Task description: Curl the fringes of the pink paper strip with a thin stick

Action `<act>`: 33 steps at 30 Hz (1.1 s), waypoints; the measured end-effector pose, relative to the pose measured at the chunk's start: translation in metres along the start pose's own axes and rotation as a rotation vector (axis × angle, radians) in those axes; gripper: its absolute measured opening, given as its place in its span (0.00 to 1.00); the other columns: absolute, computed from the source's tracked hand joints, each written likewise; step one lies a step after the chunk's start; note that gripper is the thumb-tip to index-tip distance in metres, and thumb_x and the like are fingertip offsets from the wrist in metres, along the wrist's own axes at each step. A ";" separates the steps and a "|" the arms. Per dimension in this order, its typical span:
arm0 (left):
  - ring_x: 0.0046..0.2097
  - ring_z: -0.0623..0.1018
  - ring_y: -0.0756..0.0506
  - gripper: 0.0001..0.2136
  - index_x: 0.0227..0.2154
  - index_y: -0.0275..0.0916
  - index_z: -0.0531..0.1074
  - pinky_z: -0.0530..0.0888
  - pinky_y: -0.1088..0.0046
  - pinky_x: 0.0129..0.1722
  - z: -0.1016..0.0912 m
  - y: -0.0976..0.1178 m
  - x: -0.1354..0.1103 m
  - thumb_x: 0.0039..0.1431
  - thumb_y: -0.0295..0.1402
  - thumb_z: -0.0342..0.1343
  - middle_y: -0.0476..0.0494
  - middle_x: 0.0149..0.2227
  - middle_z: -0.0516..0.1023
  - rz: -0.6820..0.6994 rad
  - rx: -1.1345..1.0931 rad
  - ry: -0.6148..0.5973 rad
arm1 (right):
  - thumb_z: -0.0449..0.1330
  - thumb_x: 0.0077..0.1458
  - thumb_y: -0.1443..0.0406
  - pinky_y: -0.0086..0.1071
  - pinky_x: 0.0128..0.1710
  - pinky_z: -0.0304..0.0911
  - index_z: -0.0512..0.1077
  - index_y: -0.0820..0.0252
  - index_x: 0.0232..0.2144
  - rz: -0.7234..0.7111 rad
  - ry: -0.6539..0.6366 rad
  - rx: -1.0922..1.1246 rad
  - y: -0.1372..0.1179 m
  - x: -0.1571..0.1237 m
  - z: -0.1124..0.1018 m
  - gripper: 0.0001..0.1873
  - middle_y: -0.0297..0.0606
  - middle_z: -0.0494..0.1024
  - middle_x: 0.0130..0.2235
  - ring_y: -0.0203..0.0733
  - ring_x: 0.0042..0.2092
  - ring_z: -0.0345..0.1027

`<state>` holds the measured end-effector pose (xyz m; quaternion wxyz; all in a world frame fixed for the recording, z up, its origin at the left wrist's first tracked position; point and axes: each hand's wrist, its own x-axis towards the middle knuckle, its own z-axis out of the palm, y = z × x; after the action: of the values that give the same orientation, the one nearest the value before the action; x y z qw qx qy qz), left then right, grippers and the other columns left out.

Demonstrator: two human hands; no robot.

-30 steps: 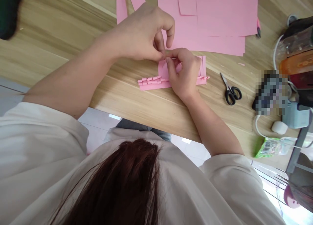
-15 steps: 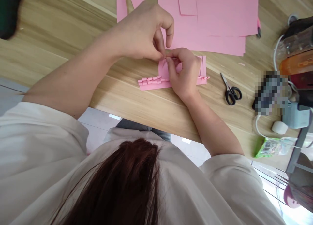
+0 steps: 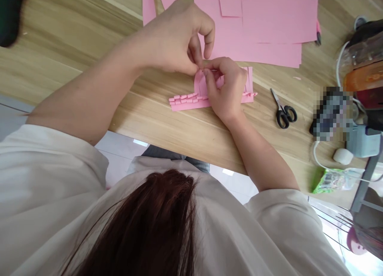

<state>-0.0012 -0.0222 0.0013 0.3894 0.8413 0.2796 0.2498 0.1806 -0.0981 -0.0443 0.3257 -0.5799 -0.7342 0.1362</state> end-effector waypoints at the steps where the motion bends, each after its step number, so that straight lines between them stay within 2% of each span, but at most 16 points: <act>1: 0.33 0.82 0.44 0.09 0.31 0.33 0.75 0.75 0.69 0.34 0.000 0.000 0.000 0.44 0.22 0.64 0.46 0.25 0.78 0.006 0.003 0.000 | 0.53 0.64 0.62 0.51 0.49 0.66 0.69 0.49 0.37 0.006 -0.010 -0.001 0.000 0.000 0.000 0.05 0.38 0.79 0.43 0.51 0.43 0.74; 4: 0.32 0.83 0.45 0.08 0.32 0.33 0.76 0.73 0.70 0.35 -0.001 0.001 0.000 0.46 0.22 0.62 0.44 0.25 0.79 -0.004 0.033 0.012 | 0.53 0.64 0.62 0.51 0.51 0.66 0.69 0.48 0.38 0.022 -0.027 -0.010 0.001 0.001 -0.001 0.05 0.37 0.79 0.44 0.51 0.44 0.74; 7: 0.31 0.82 0.45 0.07 0.32 0.32 0.76 0.73 0.70 0.35 -0.001 0.003 0.000 0.49 0.25 0.64 0.42 0.25 0.80 -0.046 0.037 0.027 | 0.53 0.65 0.60 0.50 0.50 0.67 0.69 0.47 0.37 0.024 -0.039 -0.022 0.002 0.002 -0.001 0.05 0.37 0.80 0.44 0.50 0.44 0.74; 11: 0.32 0.83 0.42 0.09 0.33 0.32 0.76 0.73 0.70 0.32 0.000 0.003 -0.001 0.47 0.24 0.66 0.40 0.27 0.81 -0.098 0.000 0.021 | 0.52 0.66 0.58 0.50 0.49 0.69 0.70 0.46 0.37 0.008 -0.032 -0.019 0.004 0.002 0.001 0.07 0.37 0.80 0.43 0.50 0.43 0.73; 15: 0.32 0.83 0.42 0.10 0.32 0.33 0.75 0.73 0.68 0.33 0.001 0.004 0.000 0.45 0.21 0.65 0.42 0.26 0.80 -0.103 0.025 0.044 | 0.52 0.67 0.54 0.50 0.49 0.69 0.70 0.45 0.39 0.017 -0.046 -0.030 0.004 0.001 0.001 0.09 0.38 0.80 0.45 0.51 0.44 0.73; 20: 0.32 0.82 0.42 0.11 0.32 0.33 0.74 0.74 0.66 0.32 0.000 0.005 0.000 0.43 0.19 0.65 0.41 0.27 0.81 -0.132 0.013 0.044 | 0.53 0.67 0.57 0.48 0.48 0.69 0.70 0.45 0.38 0.015 -0.044 -0.035 0.003 0.001 0.000 0.07 0.36 0.81 0.43 0.49 0.42 0.74; 26: 0.31 0.82 0.43 0.12 0.29 0.34 0.72 0.74 0.68 0.32 0.001 0.003 0.000 0.41 0.17 0.65 0.45 0.25 0.79 -0.102 0.027 0.046 | 0.53 0.63 0.62 0.47 0.48 0.68 0.70 0.44 0.37 0.007 -0.035 -0.014 0.000 0.002 -0.001 0.06 0.33 0.81 0.42 0.47 0.41 0.74; 33: 0.28 0.78 0.46 0.12 0.21 0.34 0.70 0.71 0.66 0.32 -0.001 0.010 0.001 0.40 0.14 0.65 0.46 0.24 0.76 -0.094 0.056 0.042 | 0.54 0.64 0.62 0.48 0.51 0.66 0.70 0.46 0.39 0.010 -0.069 -0.029 -0.003 0.002 -0.004 0.06 0.37 0.79 0.46 0.50 0.46 0.74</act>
<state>0.0016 -0.0265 0.0102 0.3711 0.8323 0.3339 0.2410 0.1805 -0.0981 -0.0396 0.2913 -0.5830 -0.7440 0.1472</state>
